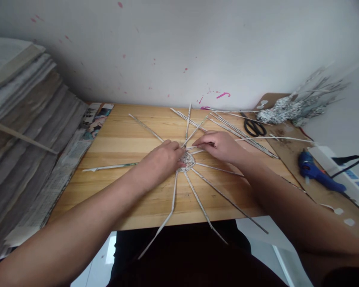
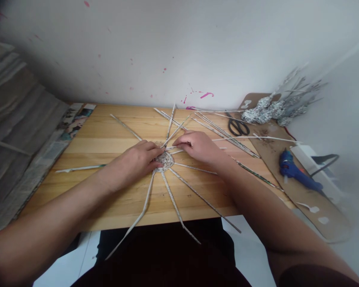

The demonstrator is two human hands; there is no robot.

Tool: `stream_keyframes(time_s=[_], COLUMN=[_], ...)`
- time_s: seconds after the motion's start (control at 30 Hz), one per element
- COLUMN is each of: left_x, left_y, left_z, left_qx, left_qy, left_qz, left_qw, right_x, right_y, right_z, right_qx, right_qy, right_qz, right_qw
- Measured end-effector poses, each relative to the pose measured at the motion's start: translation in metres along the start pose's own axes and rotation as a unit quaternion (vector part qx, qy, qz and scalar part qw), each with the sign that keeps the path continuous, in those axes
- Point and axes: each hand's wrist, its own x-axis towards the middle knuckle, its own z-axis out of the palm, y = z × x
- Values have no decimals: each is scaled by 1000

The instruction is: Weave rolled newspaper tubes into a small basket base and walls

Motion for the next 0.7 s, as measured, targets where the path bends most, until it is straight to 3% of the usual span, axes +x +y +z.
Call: stream_keyframes(time_s=[0.13, 0.33, 0.7], left_x=[0, 0, 0], left_y=[1, 0, 0], left_z=[-1, -1, 0], left_qx=[0, 0, -1], left_qy=[4, 6, 7], left_qz=[1, 1, 2], left_qw=[1000, 1000, 1000], right_x=[-2, -4, -7], right_y=[5, 5, 2], right_z=[5, 8, 9], right_qx=[3, -22, -33], right_qy=[34, 39, 44], right_qz=[-37, -74, -71], right_qw=[999, 996, 996])
